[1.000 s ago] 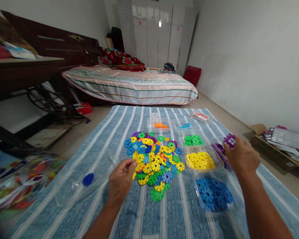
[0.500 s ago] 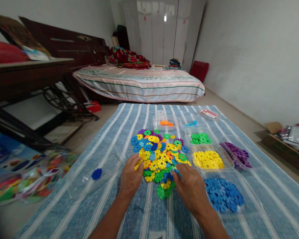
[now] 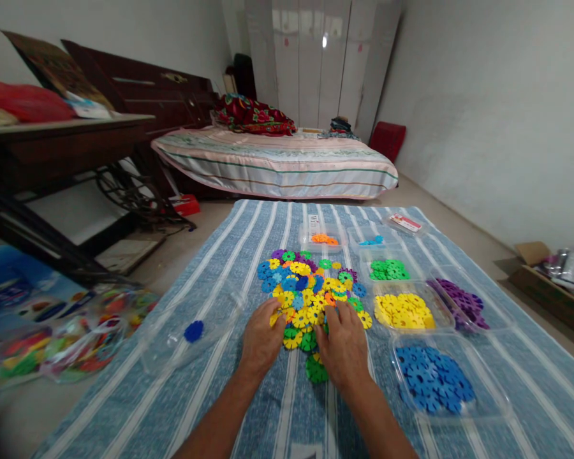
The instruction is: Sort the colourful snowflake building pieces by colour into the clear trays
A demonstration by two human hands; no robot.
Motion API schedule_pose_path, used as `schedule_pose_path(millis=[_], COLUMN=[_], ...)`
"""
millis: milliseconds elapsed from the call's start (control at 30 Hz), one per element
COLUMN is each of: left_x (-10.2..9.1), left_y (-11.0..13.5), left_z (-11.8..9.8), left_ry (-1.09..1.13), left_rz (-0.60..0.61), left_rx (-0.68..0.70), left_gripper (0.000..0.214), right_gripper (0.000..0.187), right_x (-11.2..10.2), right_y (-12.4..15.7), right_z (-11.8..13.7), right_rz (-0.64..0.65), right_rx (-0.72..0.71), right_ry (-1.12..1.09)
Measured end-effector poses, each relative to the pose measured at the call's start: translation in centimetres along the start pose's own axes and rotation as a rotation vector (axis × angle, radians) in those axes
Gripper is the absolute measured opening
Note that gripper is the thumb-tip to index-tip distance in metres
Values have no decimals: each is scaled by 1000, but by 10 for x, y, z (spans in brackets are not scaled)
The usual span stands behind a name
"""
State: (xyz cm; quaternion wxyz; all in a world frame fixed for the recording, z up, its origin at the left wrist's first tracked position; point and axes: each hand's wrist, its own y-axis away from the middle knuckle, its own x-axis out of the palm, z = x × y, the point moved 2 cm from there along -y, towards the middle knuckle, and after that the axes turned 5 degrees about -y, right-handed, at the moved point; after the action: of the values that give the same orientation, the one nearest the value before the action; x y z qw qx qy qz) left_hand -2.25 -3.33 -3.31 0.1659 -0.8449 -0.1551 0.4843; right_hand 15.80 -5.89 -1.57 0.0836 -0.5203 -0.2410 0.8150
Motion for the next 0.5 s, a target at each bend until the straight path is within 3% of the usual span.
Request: schedule_pose_path(millis=[233, 500], left_x=[-3, -6], left_y=[-1, 0], left_z=[-4, -10], left_ry=[28, 66], left_rz=[5, -3], left_rx=[-6, 11], left_gripper=[27, 24], right_gripper=[29, 25], right_x=[9, 9], right_y=[2, 13], right_z=[-1, 6], right_rz=[48, -11], right_rx=[-5, -49], right_ry=[-28, -37])
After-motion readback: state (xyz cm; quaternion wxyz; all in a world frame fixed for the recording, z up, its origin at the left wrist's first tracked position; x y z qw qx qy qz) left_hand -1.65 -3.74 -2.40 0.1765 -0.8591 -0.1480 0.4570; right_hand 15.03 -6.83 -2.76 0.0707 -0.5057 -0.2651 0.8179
